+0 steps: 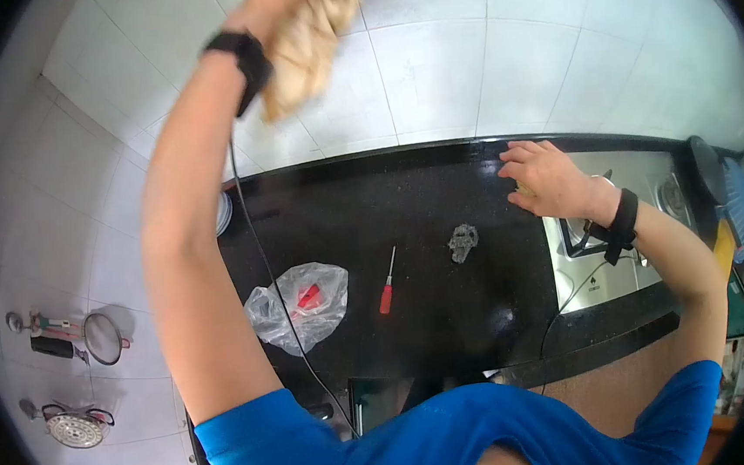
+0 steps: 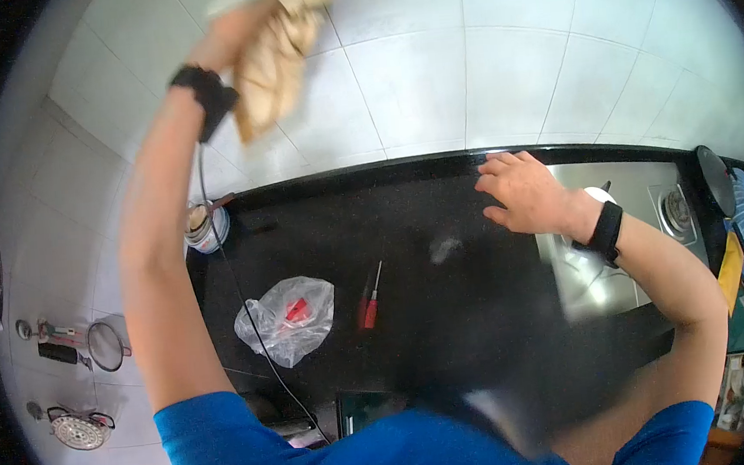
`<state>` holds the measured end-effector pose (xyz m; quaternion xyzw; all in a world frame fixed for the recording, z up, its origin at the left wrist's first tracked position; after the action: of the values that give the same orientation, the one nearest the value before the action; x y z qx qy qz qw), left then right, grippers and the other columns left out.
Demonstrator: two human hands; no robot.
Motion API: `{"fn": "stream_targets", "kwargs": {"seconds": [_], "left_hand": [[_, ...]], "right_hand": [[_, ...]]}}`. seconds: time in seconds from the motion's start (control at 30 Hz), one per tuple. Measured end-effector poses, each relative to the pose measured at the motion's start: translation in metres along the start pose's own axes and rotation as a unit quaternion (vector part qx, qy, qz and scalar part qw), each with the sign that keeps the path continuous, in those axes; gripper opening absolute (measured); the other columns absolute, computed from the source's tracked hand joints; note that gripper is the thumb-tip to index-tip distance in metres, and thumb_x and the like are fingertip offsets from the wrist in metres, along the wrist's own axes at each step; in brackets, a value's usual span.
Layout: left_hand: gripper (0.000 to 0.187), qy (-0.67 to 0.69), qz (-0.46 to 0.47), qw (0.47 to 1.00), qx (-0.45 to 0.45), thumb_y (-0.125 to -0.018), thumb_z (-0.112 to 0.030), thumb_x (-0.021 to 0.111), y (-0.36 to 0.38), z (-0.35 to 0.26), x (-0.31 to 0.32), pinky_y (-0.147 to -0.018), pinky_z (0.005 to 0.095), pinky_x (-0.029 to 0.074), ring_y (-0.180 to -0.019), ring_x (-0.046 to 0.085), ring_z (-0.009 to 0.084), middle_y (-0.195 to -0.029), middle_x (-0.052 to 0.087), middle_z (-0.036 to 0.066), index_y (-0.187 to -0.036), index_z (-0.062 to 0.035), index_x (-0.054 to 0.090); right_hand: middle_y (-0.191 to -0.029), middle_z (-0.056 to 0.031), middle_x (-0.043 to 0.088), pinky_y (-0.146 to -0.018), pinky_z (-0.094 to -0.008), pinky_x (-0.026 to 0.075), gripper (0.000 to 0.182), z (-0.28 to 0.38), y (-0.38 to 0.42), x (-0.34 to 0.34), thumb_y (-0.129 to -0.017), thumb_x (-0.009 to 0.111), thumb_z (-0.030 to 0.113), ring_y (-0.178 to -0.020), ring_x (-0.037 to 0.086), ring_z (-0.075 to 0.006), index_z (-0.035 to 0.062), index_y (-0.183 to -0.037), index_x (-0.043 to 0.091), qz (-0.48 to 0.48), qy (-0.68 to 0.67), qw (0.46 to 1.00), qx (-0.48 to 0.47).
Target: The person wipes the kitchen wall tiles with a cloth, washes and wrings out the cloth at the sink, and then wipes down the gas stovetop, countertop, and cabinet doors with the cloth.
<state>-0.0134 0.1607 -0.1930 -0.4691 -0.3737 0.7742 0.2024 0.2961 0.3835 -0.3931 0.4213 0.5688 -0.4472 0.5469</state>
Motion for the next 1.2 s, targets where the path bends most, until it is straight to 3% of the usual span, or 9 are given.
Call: {"fn": "stream_targets", "kwargs": {"seconds": [0.37, 0.7, 0.77, 0.83, 0.87, 0.97, 1.03, 1.13, 1.2], "left_hand": [[0.046, -0.025, -0.027, 0.999, -0.003, -0.082, -0.023, 0.068, 0.166, -0.014, 0.181, -0.107, 0.0526, 0.031, -0.132, 0.045, 0.0292, -0.150, 0.044, 0.011, -0.127, -0.0162, 0.062], [0.022, 0.146, 0.244, 0.955, -0.084, -0.090, -0.023, 0.060, 0.339, -0.092, 0.296, -0.092, 0.0414, 0.048, -0.108, 0.057, 0.0303, -0.112, 0.061, 0.010, -0.109, -0.0122, 0.064], [0.016, 0.197, 0.498, 0.838, -0.104, -0.086, -0.011, 0.059, 0.291, -0.095, 0.287, -0.077, 0.0384, 0.051, -0.091, 0.061, 0.0263, -0.101, 0.063, 0.013, -0.100, -0.0048, 0.064], [0.026, 0.512, 0.365, 0.734, -0.257, -0.086, -0.023, 0.061, 0.304, -0.085, 0.278, -0.078, 0.0331, 0.050, -0.085, 0.061, 0.0230, -0.091, 0.064, 0.011, -0.105, -0.0047, 0.062], [0.031, 0.385, 0.375, 0.816, -0.214, -0.084, -0.023, 0.066, 0.270, -0.090, 0.251, -0.080, 0.0330, 0.049, -0.089, 0.061, 0.0228, -0.093, 0.064, 0.010, -0.110, -0.0074, 0.060], [0.036, 0.438, 0.385, 0.780, -0.228, -0.087, -0.029, 0.067, 0.217, -0.072, 0.229, -0.079, 0.0343, 0.051, -0.091, 0.060, 0.0213, -0.101, 0.062, 0.008, -0.117, -0.0125, 0.055], [0.037, 0.510, 0.456, 0.638, -0.353, -0.090, -0.036, 0.064, 0.153, -0.089, 0.175, -0.075, 0.0346, 0.052, -0.088, 0.061, 0.0200, -0.102, 0.062, 0.008, -0.118, -0.0157, 0.053], [0.047, 0.449, 0.487, 0.620, -0.420, -0.089, -0.042, 0.063, 0.076, -0.101, 0.147, -0.073, 0.0350, 0.054, -0.093, 0.065, 0.0209, -0.106, 0.067, 0.015, -0.120, -0.0074, 0.062], [0.049, 0.409, 0.408, 0.729, -0.367, -0.086, -0.040, 0.066, 0.018, -0.124, 0.109, -0.077, 0.0344, 0.053, -0.098, 0.066, 0.0241, -0.108, 0.069, 0.018, -0.116, -0.0010, 0.066]], "right_hand": [[-0.133, -0.0126, 0.058, -0.103, -0.0444, 0.041, 0.039, 0.003, -0.048, 0.043, -0.087, 0.069, 0.029, -0.133, 0.046, -0.0299, 0.0066, -0.118, 0.065, 0.031, -0.047, 0.998, -0.041], [-0.129, -0.0144, 0.059, -0.101, -0.0457, 0.044, 0.037, 0.031, -0.059, 0.093, -0.085, 0.071, 0.022, -0.130, 0.049, -0.0314, 0.0037, -0.117, 0.065, 0.064, -0.093, 0.990, -0.082], [-0.113, -0.0140, 0.066, -0.094, -0.0437, 0.048, 0.035, 0.036, -0.055, 0.083, -0.086, 0.069, 0.024, -0.114, 0.060, -0.0318, 0.0030, -0.114, 0.065, 0.102, -0.098, 0.988, -0.060], [-0.103, -0.0147, 0.068, -0.088, -0.0443, 0.051, 0.035, 0.041, -0.043, 0.064, -0.087, 0.067, 0.026, -0.104, 0.065, -0.0328, 0.0030, -0.113, 0.064, 0.128, -0.157, 0.979, 0.018], [-0.103, -0.0147, 0.068, -0.088, -0.0443, 0.051, 0.035, 0.041, -0.034, 0.050, -0.087, 0.067, 0.026, -0.104, 0.065, -0.0328, 0.0030, -0.113, 0.064, 0.111, -0.155, 0.981, 0.037], [-0.101, -0.0162, 0.069, -0.085, -0.0445, 0.053, 0.035, 0.042, -0.002, 0.028, -0.090, 0.065, 0.028, -0.099, 0.066, -0.0344, 0.0033, -0.114, 0.064, 0.132, -0.144, 0.980, 0.023], [-0.103, -0.0162, 0.069, -0.084, -0.0434, 0.053, 0.034, 0.037, 0.024, 0.023, -0.092, 0.064, 0.029, -0.098, 0.066, -0.0346, 0.0033, -0.114, 0.063, 0.091, -0.193, 0.977, 0.018], [-0.104, -0.0156, 0.070, -0.084, -0.0426, 0.053, 0.035, 0.031, 0.060, 0.020, -0.093, 0.062, 0.031, -0.098, 0.066, -0.0344, 0.0034, -0.115, 0.063, 0.078, -0.209, 0.974, 0.030], [-0.103, -0.0147, 0.070, -0.083, -0.0427, 0.053, 0.035, 0.030, 0.082, 0.015, -0.093, 0.062, 0.031, -0.098, 0.066, -0.0344, 0.0044, -0.115, 0.063, 0.070, -0.217, 0.973, 0.039]]}}
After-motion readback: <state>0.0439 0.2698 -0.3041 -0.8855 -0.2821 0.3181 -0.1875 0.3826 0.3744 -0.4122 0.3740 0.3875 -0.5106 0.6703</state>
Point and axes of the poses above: each hand's wrist, its own y-axis away from the middle knuckle, its own x-axis out of the palm, z = x × y, the point moved 1 cm from there along -y, towards the middle knuckle
